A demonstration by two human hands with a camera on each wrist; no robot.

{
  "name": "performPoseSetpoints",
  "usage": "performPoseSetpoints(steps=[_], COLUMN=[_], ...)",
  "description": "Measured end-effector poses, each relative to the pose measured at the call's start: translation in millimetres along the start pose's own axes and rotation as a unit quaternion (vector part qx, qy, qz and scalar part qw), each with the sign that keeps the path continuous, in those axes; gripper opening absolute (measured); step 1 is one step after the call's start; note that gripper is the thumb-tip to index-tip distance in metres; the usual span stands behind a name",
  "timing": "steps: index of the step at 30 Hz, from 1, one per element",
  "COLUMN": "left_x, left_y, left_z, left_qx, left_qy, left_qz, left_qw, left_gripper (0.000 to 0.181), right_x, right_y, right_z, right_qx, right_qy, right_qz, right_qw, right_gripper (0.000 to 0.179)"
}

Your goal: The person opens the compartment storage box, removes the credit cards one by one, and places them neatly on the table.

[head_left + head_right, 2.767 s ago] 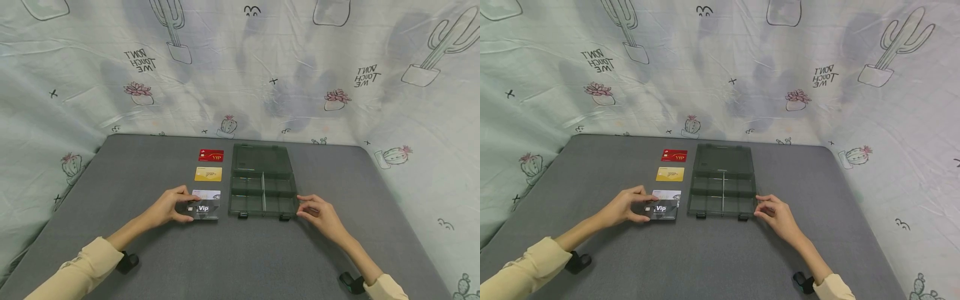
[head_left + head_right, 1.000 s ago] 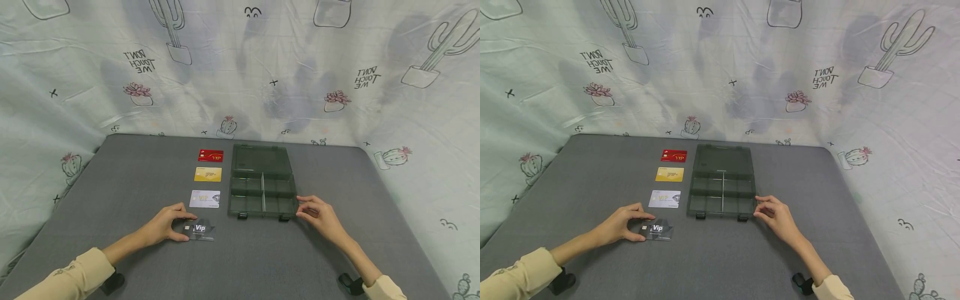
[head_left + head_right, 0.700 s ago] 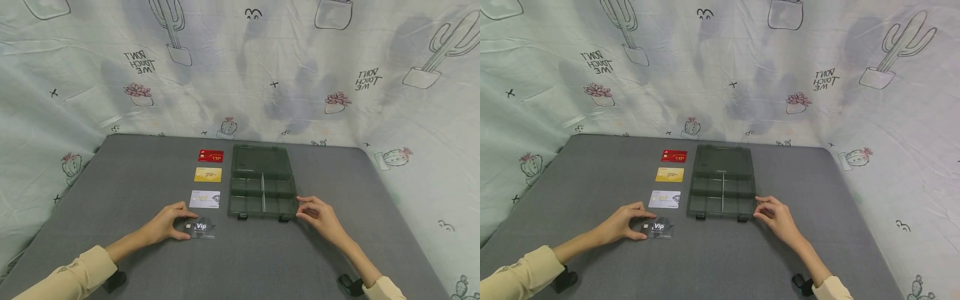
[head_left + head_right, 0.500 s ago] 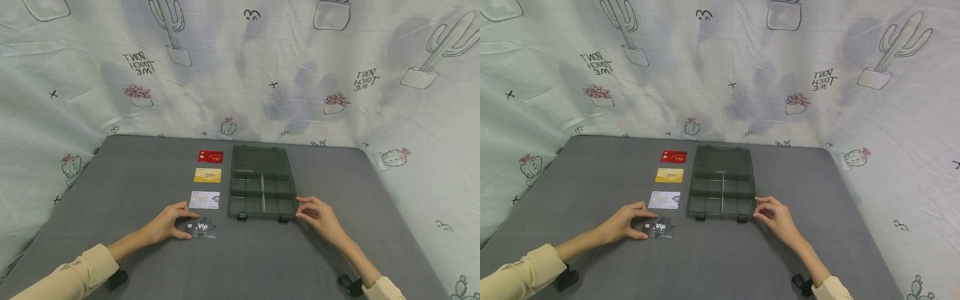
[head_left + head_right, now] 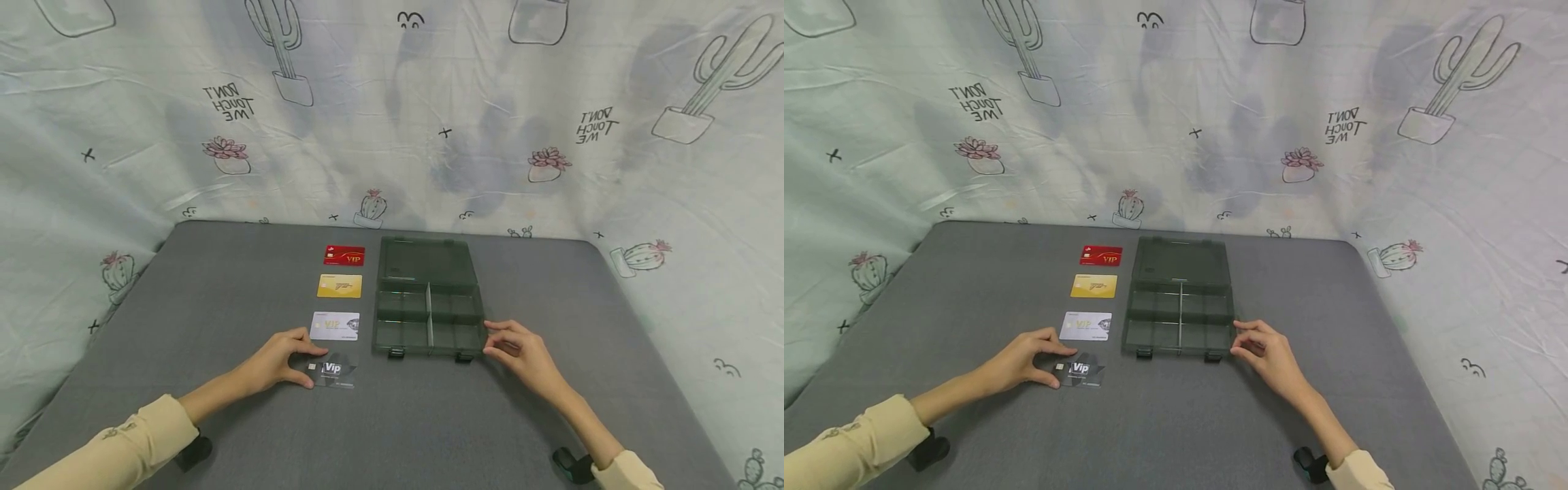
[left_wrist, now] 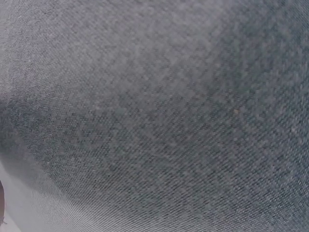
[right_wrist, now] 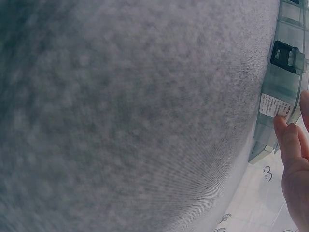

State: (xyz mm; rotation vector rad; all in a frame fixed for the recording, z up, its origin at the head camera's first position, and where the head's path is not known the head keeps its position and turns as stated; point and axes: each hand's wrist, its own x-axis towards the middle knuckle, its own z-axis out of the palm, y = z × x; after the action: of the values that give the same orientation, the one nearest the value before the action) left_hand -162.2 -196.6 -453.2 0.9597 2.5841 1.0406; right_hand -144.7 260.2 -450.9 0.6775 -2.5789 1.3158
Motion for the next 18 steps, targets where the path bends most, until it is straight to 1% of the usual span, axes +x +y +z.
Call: performPoseSetpoints(steps=[4, 9, 14, 18], left_x=[-0.4, -2.5, -3.4, -3.9], left_y=[1.3, 0.6, 0.7, 1.2], left_z=[-0.4, 0.9, 2.0, 1.9], left_qx=[0.006, 0.019, 0.024, 0.023], left_qy=[-0.006, 0.002, 0.016, 0.025], left_qz=[-0.01, -0.017, -0.003, 0.01], left_qw=[0.9999, 0.9997, 0.9996, 0.9994], left_gripper=[0.056, 0.054, 0.053, 0.053], right_x=[-0.2, -0.5, -0.8, -0.8], right_y=[-1.0, -0.6, 1.4, 3.0], right_z=[-0.1, 0.6, 1.2, 1.9], right_qx=[-0.009, -0.006, -0.004, -0.004], right_qy=[0.003, 0.002, -0.001, 0.003], right_qz=[-0.007, -0.007, 0.001, -0.003], right_qw=[0.9999, 1.0, 1.0, 1.0], right_gripper=[0.014, 0.015, 0.015, 0.014])
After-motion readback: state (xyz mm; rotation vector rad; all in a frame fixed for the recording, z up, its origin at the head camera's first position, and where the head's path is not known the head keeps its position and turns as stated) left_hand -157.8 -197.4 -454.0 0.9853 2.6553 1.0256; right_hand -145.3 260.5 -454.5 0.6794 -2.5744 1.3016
